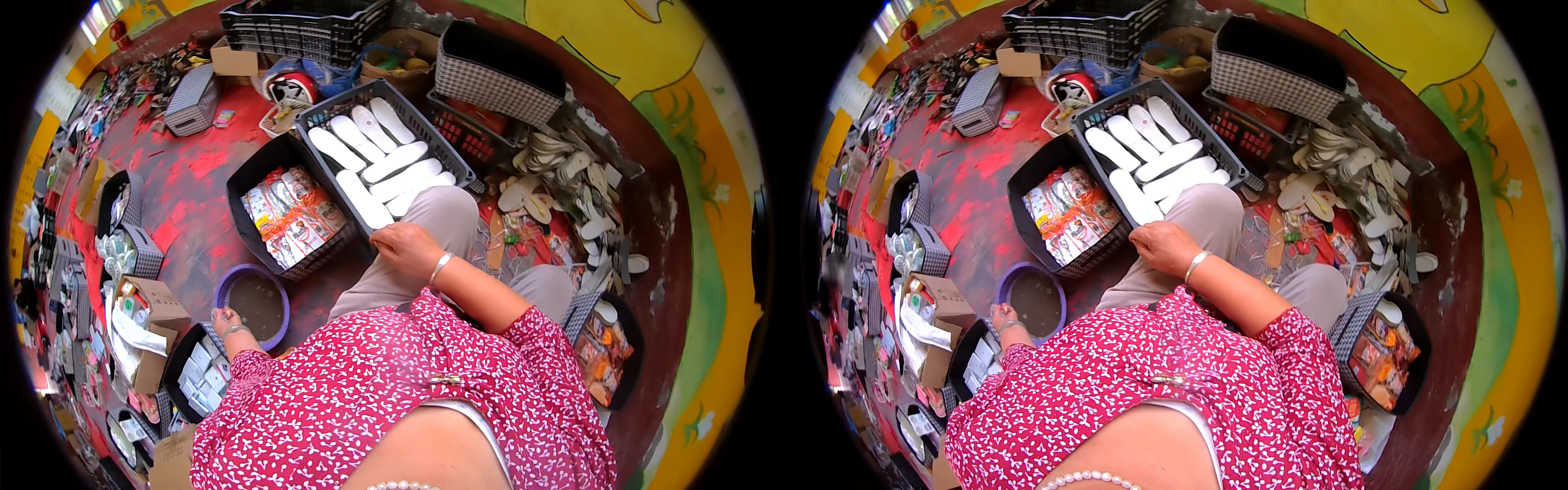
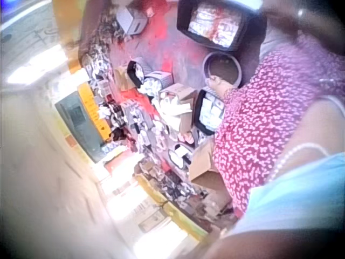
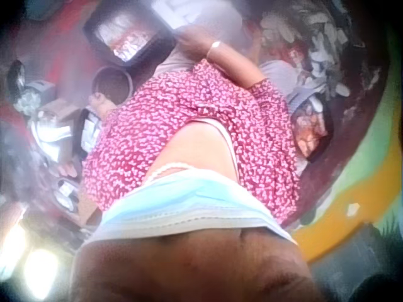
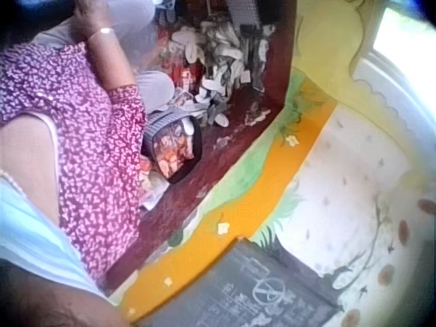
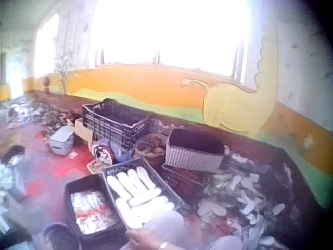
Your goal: The person wipes various packaged goods with a cloth, including items in orange and purple wrappers, and then places them into a black plastic crate.
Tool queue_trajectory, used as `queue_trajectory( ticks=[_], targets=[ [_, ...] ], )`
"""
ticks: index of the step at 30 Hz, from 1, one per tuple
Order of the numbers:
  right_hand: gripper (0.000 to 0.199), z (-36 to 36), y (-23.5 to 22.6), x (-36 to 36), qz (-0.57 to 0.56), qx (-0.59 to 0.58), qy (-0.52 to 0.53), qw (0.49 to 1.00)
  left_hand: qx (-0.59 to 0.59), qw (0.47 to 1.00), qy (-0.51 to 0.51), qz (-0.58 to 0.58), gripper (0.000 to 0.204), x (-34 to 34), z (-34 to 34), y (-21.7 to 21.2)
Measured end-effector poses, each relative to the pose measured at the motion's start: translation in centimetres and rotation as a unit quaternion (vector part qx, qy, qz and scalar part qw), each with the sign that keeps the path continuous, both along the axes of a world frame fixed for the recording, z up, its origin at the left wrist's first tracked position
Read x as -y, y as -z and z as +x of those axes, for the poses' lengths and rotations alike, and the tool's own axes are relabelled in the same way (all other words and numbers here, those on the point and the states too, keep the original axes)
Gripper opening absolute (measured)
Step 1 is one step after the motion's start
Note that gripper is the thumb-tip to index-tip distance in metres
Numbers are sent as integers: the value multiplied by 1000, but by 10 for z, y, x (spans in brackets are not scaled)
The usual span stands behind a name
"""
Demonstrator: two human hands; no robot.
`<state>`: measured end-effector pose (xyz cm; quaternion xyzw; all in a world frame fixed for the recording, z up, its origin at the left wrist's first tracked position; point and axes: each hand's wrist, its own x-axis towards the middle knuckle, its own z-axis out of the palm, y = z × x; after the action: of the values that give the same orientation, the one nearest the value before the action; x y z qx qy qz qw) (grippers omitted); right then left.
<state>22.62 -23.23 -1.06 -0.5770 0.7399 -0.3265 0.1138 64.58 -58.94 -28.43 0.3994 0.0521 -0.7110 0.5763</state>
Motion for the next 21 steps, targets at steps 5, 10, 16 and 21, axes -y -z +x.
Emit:
queue_trajectory(
  ticks=[5,10,16,21],
  targets=[
    [13,8,7,6,-37,30,-19,999,116,991,61,21,32,14,63,-14],
    [13,-3,10,0,-11,10,-6,1000,201,957,130,167,58,-42,-23,-94],
    [13,-2,9,3,-9,21,-4,1000,286,935,158,140,47,-21,5,-64],
    [13,-4,11,1,-1,9,-2,1000,350,916,145,130,39,-17,11,-47]
  ],
)
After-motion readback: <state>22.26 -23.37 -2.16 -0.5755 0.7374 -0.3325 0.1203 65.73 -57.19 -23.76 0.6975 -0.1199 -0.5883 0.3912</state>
